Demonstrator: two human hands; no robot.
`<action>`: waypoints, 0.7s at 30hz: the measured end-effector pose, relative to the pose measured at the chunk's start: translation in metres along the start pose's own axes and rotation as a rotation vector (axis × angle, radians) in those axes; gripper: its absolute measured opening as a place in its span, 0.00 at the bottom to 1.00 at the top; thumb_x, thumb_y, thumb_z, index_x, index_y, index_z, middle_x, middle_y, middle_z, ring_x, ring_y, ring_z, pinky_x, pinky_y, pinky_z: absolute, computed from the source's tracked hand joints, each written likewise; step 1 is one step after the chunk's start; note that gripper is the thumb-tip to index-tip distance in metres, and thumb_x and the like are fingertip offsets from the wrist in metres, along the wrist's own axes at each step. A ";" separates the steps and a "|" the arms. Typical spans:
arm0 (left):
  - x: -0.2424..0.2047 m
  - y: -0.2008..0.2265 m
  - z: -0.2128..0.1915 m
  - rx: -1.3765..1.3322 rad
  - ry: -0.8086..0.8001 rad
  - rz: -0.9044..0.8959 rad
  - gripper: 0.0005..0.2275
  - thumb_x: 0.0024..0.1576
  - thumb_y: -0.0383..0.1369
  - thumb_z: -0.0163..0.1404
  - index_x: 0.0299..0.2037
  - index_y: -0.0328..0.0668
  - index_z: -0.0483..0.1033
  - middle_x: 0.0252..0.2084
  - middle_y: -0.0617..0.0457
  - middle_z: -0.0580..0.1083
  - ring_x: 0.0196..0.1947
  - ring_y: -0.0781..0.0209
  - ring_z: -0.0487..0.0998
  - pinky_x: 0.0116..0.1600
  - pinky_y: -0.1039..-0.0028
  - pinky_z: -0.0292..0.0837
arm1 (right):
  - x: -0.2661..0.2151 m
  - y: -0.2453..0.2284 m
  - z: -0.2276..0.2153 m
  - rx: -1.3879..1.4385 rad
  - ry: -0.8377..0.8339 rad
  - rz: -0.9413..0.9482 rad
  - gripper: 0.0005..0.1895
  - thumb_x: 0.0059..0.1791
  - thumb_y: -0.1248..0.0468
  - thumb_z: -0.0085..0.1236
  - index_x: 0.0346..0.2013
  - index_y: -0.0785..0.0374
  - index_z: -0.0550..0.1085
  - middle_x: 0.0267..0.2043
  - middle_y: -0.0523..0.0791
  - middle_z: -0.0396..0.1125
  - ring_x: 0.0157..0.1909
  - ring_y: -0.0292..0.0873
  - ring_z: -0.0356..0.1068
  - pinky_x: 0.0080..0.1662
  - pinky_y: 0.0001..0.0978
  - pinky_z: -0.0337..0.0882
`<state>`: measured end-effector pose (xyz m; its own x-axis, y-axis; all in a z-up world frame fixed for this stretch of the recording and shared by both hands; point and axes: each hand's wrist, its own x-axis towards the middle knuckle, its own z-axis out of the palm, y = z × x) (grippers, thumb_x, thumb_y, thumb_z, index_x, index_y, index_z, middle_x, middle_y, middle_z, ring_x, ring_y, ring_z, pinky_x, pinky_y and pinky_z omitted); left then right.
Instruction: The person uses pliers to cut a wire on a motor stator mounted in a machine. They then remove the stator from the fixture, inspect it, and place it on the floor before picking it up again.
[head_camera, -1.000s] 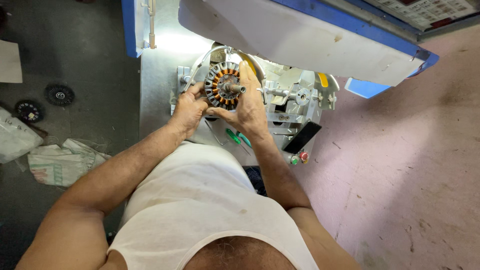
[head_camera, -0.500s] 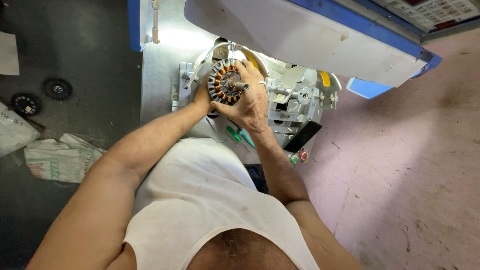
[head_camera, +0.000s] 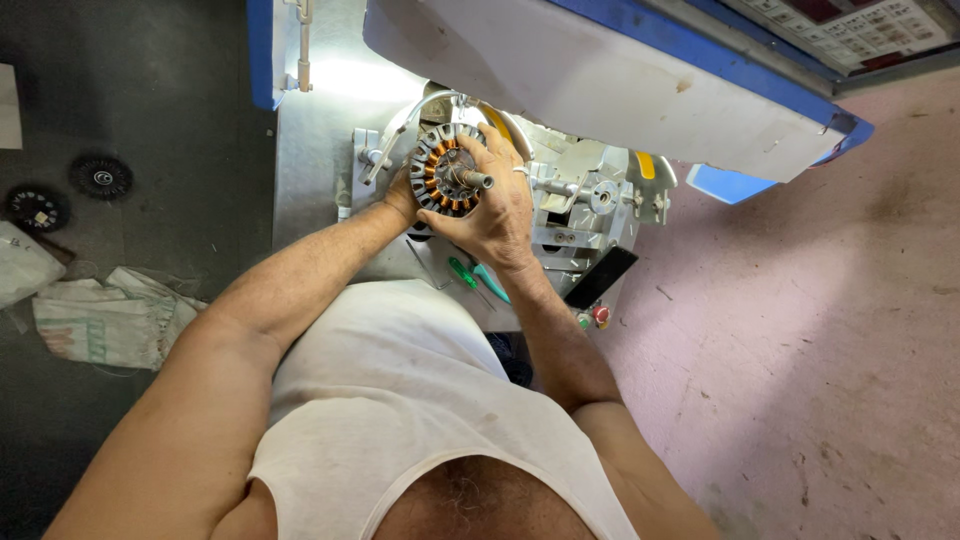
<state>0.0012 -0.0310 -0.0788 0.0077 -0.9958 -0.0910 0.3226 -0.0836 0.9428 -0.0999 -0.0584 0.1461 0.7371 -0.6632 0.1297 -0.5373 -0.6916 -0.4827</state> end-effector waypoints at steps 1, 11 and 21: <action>-0.001 0.004 -0.001 0.279 0.033 0.030 0.13 0.66 0.34 0.44 0.58 0.42 0.69 0.54 0.51 0.76 0.53 0.63 0.78 0.57 0.75 0.79 | -0.001 -0.003 0.004 -0.014 0.028 0.008 0.53 0.30 0.51 0.84 0.64 0.61 0.67 0.69 0.62 0.58 0.72 0.63 0.58 0.70 0.56 0.60; -0.004 0.037 0.002 0.266 0.084 -0.019 0.10 0.64 0.32 0.49 0.53 0.42 0.74 0.51 0.52 0.78 0.50 0.67 0.78 0.54 0.77 0.79 | 0.006 -0.004 -0.008 0.006 0.004 -0.068 0.46 0.31 0.52 0.83 0.59 0.58 0.70 0.70 0.63 0.58 0.72 0.63 0.60 0.69 0.55 0.63; -0.020 0.188 0.040 0.669 0.067 0.584 0.07 0.54 0.34 0.60 0.37 0.41 0.81 0.32 0.50 0.80 0.30 0.53 0.81 0.38 0.66 0.78 | -0.016 -0.063 -0.113 -0.099 0.016 0.079 0.53 0.31 0.50 0.85 0.65 0.56 0.66 0.69 0.56 0.61 0.72 0.60 0.59 0.69 0.53 0.64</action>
<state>0.0239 -0.0280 0.1132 0.0600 -0.8839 0.4637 -0.3700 0.4118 0.8328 -0.1237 -0.0365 0.2725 0.6849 -0.7204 0.1093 -0.6316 -0.6617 -0.4041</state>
